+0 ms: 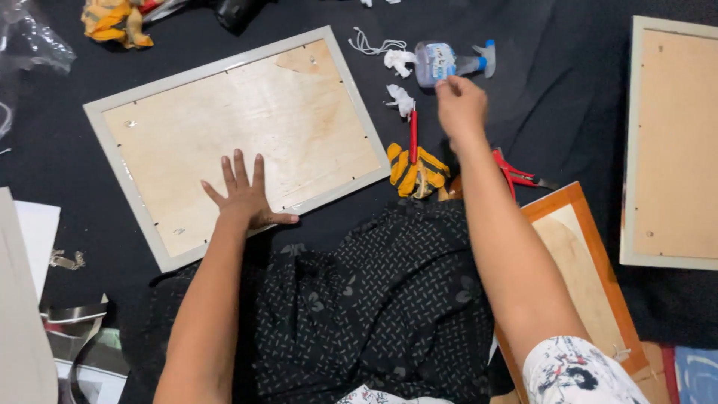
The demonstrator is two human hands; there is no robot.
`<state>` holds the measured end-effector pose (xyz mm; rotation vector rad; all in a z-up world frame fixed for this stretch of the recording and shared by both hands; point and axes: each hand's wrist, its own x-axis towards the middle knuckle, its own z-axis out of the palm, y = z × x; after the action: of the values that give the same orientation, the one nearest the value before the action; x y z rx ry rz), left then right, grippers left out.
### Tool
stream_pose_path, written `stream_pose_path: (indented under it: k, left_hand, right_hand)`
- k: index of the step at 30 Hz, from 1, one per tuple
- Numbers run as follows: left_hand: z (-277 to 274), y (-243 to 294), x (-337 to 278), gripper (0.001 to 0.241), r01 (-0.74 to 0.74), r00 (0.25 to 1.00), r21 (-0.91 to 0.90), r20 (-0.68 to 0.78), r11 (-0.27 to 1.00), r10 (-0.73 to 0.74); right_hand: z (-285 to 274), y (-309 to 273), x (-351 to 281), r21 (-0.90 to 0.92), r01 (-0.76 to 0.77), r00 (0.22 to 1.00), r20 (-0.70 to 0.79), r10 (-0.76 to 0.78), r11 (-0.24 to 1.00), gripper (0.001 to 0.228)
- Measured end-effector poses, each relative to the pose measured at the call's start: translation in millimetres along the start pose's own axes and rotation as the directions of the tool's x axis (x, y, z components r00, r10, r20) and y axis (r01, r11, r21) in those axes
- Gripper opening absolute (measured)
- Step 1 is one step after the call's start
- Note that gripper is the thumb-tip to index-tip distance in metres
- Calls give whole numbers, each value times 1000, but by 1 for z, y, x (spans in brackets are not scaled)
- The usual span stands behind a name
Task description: The person uses a utility knife to cut and peel off a protective plastic film from the back of a picture frame. They carefully slice along the edges and then pull the film away, leaving the frame surface exposed.
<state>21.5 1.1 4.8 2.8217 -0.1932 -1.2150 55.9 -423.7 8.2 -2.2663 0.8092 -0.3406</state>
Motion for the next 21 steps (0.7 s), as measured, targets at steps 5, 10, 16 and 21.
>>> stream_pose_path:
  k: [5, 10, 16, 21]
  left_hand:
    - [2, 3, 8, 148, 20, 1000, -12, 3, 1000, -20]
    - [7, 3, 12, 144, 51, 999, -8, 0, 999, -51]
    - [10, 1, 15, 143, 59, 998, 22, -12, 998, -59]
    - [4, 2, 4, 143, 35, 999, 7, -5, 999, -35]
  right_hand:
    - [-90, 146, 45, -506, 38, 997, 75, 0, 862, 30]
    - [-125, 180, -22, -471, -428, 858, 58, 511, 772, 56]
    - [-106, 224, -21, -299, -629, 770, -110, 629, 718, 104]
    - [-91, 192, -33, 90, -722, 617, -366, 697, 686, 91]
